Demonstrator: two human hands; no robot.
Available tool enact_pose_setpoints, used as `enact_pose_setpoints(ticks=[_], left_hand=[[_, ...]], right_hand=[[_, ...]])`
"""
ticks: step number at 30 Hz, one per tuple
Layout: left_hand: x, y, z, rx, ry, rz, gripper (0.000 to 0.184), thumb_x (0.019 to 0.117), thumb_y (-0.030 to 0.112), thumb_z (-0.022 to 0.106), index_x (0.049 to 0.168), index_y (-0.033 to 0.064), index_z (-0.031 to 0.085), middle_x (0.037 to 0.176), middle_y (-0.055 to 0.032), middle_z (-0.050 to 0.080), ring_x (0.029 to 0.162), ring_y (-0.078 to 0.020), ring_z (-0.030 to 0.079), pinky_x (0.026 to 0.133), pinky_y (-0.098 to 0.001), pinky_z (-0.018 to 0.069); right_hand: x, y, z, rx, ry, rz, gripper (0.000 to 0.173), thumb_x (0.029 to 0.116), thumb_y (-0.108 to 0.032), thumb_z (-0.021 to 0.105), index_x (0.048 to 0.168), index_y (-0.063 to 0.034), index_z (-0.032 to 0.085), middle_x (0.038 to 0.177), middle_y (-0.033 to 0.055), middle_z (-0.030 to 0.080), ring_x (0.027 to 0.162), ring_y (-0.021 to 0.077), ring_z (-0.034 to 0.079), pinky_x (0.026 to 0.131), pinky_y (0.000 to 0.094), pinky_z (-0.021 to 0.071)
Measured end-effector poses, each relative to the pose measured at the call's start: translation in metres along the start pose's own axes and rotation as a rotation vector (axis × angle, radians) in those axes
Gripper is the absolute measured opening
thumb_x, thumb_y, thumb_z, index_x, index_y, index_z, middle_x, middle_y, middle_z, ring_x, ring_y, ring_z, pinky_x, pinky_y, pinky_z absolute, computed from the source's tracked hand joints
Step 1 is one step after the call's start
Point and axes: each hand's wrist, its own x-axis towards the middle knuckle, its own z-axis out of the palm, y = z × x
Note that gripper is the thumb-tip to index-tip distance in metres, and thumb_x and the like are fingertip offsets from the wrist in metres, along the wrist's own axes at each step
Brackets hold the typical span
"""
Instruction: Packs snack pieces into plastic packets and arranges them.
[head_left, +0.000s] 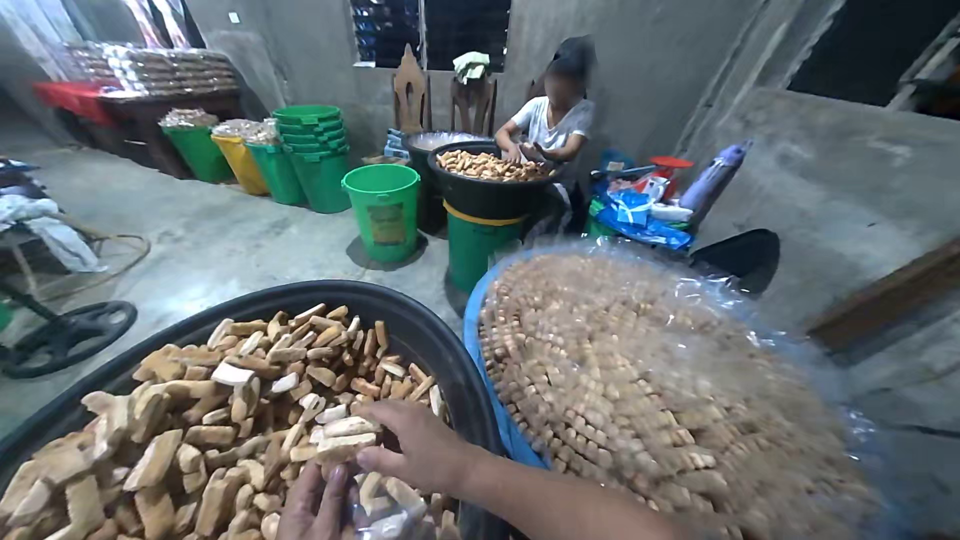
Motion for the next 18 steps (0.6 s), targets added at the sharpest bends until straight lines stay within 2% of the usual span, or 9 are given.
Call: enact_pose_setpoints(ticks=[3,5,7,8,10,11,15,17,18], left_hand=[[0.004,-0.006,0.006,0.130,0.076,0.018,0.018,0.1047,0.007,0.043,0.109,0.0004,0.059,0.079,0.0043,0.061,0.062,-0.0022,0.059,0.060,-0.0217,0.0545],[0.001,-0.006,0.011,0.224,0.152,-0.015,0.021,0.1041,0.012,0.048,0.106,-0.0010,0.064,0.081,-0.0002,0.064,0.066,-0.0045,0.060,0.064,-0.0246,0.0544],[0.003,0.000,0.010,0.197,0.165,-0.120,0.023,0.1070,0.015,0.047,0.107,0.0003,0.065,0.077,0.0007,0.063,0.063,-0.0039,0.059,0.061,-0.0229,0.0536],[0.006,0.001,0.005,0.141,0.154,-0.217,0.027,0.1096,0.018,0.044,0.112,-0.0002,0.064,0.075,0.0008,0.062,0.059,-0.0042,0.059,0.058,-0.0221,0.0537],[0.011,-0.006,-0.008,-0.002,0.166,-0.424,0.039,0.1125,0.028,0.036,0.131,0.0002,0.057,0.075,-0.0018,0.062,0.058,-0.0081,0.060,0.056,-0.0243,0.0535],[0.012,-0.011,-0.012,-0.081,0.223,-0.494,0.042,0.1128,0.032,0.034,0.133,0.0016,0.056,0.074,-0.0030,0.062,0.058,-0.0100,0.060,0.056,-0.0257,0.0535],[0.016,-0.008,-0.018,-0.269,0.444,-0.502,0.048,0.1140,0.033,0.023,0.125,0.0011,0.057,0.084,-0.0064,0.067,0.065,-0.0134,0.064,0.060,-0.0284,0.0546],[0.017,-0.001,-0.016,-0.333,0.499,-0.473,0.048,0.1139,0.034,0.021,0.117,0.0027,0.057,0.083,-0.0053,0.068,0.065,-0.0130,0.066,0.058,-0.0276,0.0543],[0.017,0.002,-0.014,-0.358,0.503,-0.458,0.047,0.1139,0.034,0.021,0.114,0.0031,0.057,0.082,-0.0050,0.068,0.064,-0.0133,0.066,0.057,-0.0278,0.0545]], right_hand=[[-0.004,-0.002,0.007,-0.097,0.134,-0.035,0.043,0.0978,-0.015,0.066,0.134,0.0078,0.061,0.128,0.0261,0.066,0.119,0.0350,0.065,0.106,0.0450,0.0495],[-0.007,-0.005,0.013,-0.237,0.241,-0.109,0.042,0.0934,-0.013,0.071,0.129,0.0079,0.065,0.123,0.0247,0.069,0.112,0.0341,0.070,0.100,0.0433,0.0549],[-0.007,-0.008,0.008,-0.307,0.308,-0.123,0.043,0.0911,-0.015,0.072,0.126,0.0081,0.067,0.119,0.0245,0.071,0.108,0.0347,0.072,0.097,0.0446,0.0566],[-0.008,-0.008,0.000,-0.303,0.306,-0.074,0.043,0.0924,-0.017,0.071,0.127,0.0070,0.066,0.118,0.0237,0.071,0.105,0.0335,0.072,0.094,0.0453,0.0570],[-0.015,-0.003,-0.020,-0.241,0.269,0.053,0.042,0.0955,-0.021,0.067,0.131,0.0008,0.065,0.111,0.0186,0.073,0.094,0.0259,0.072,0.085,0.0431,0.0592],[-0.022,0.000,-0.029,-0.191,0.252,0.084,0.043,0.0952,-0.025,0.066,0.132,-0.0032,0.064,0.110,0.0142,0.073,0.091,0.0197,0.072,0.081,0.0389,0.0603],[-0.071,-0.003,-0.039,0.000,0.217,-0.041,0.048,0.0909,-0.035,0.068,0.127,-0.0040,0.064,0.110,0.0030,0.072,0.090,0.0024,0.069,0.075,0.0229,0.0601],[-0.086,-0.006,-0.026,-0.112,0.260,-0.166,0.045,0.0900,-0.038,0.069,0.121,-0.0057,0.069,0.110,0.0053,0.069,0.095,0.0006,0.065,0.079,0.0167,0.0561],[-0.087,-0.006,-0.019,-0.233,0.304,-0.243,0.041,0.0889,-0.036,0.070,0.119,-0.0079,0.070,0.113,0.0087,0.066,0.102,0.0033,0.063,0.085,0.0143,0.0528]])
